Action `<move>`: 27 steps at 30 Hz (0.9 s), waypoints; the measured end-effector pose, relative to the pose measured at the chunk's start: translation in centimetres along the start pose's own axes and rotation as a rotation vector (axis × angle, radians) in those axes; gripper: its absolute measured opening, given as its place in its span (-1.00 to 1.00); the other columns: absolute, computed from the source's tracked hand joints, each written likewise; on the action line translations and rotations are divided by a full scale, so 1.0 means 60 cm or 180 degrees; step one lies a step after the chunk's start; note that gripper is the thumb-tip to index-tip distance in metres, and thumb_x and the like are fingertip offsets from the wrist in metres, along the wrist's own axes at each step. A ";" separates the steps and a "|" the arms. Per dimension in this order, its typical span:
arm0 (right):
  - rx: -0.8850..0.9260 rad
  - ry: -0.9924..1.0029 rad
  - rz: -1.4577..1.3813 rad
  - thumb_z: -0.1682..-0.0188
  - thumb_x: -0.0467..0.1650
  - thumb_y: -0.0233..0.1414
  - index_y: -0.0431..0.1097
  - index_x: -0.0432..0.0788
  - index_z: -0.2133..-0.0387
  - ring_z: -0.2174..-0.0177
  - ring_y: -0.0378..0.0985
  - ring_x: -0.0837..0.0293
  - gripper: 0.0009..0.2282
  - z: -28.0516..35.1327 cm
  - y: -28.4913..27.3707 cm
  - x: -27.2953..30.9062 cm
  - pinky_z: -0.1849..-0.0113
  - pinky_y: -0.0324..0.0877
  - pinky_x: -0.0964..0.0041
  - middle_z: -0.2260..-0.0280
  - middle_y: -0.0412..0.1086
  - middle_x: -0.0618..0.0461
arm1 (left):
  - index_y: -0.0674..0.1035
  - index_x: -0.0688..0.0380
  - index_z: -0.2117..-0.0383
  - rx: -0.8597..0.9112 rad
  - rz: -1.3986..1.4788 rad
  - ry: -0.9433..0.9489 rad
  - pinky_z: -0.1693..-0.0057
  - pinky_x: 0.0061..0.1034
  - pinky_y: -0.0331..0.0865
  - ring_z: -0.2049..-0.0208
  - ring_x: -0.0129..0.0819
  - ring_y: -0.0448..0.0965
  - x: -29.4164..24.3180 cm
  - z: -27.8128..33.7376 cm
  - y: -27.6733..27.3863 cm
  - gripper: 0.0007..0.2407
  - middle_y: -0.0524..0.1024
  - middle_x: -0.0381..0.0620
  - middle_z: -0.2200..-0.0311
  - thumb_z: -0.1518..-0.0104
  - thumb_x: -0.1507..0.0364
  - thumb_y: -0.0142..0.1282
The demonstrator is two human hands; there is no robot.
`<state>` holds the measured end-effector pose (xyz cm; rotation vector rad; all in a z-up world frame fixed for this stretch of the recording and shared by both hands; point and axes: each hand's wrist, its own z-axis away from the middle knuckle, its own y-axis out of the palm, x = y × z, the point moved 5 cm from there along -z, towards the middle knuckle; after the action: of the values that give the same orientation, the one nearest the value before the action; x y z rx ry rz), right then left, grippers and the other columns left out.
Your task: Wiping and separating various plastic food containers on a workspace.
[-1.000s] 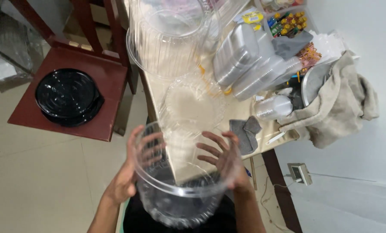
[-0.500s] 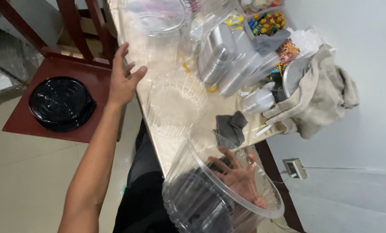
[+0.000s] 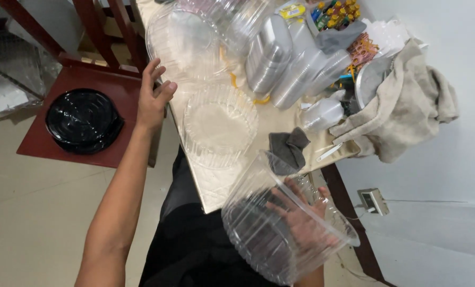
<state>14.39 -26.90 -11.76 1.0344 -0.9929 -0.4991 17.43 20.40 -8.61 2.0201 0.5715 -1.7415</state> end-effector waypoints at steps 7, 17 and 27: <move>-0.0141 0.1211 -0.1715 -0.02 0.12 -0.09 -0.07 -0.14 -0.33 -0.20 -0.03 -0.74 -0.22 -0.006 -0.092 -0.008 -0.09 0.12 -0.53 -0.26 -0.12 -0.66 | 0.12 0.03 -0.45 -0.0039 -0.0158 0.0238 -0.37 -0.12 0.31 -0.43 0.08 0.24 0.001 0.139 0.004 -0.14 0.14 0.18 -0.41 -0.05 -0.04 0.27; 0.0810 -0.0733 0.0144 -0.02 -0.01 -0.08 0.04 0.14 -0.34 -0.32 -0.07 -0.51 -0.39 -0.014 0.038 0.056 -0.21 -0.10 -0.68 -0.39 -0.10 -0.41 | 0.22 0.00 -0.35 0.0019 -0.1458 0.1030 -0.47 0.06 0.17 -0.46 0.26 0.07 -0.063 0.320 0.143 -0.11 -0.01 0.21 -0.42 0.15 0.01 0.47; 0.0458 -0.1849 0.2686 -0.03 -0.21 0.17 0.15 -0.04 -0.02 -0.22 0.25 -0.45 -0.59 0.021 0.131 0.088 -0.13 0.30 -0.54 -0.31 0.06 -0.36 | 0.12 0.13 -0.42 0.1290 -0.0563 0.0726 -0.49 -0.01 0.22 -0.41 0.10 0.23 -0.202 0.313 0.205 -0.01 0.14 0.22 -0.40 0.12 -0.07 0.42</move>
<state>15.15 -27.87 -2.26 0.5014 -1.8759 -0.0077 7.16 -0.74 1.35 2.5405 0.5108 -1.8596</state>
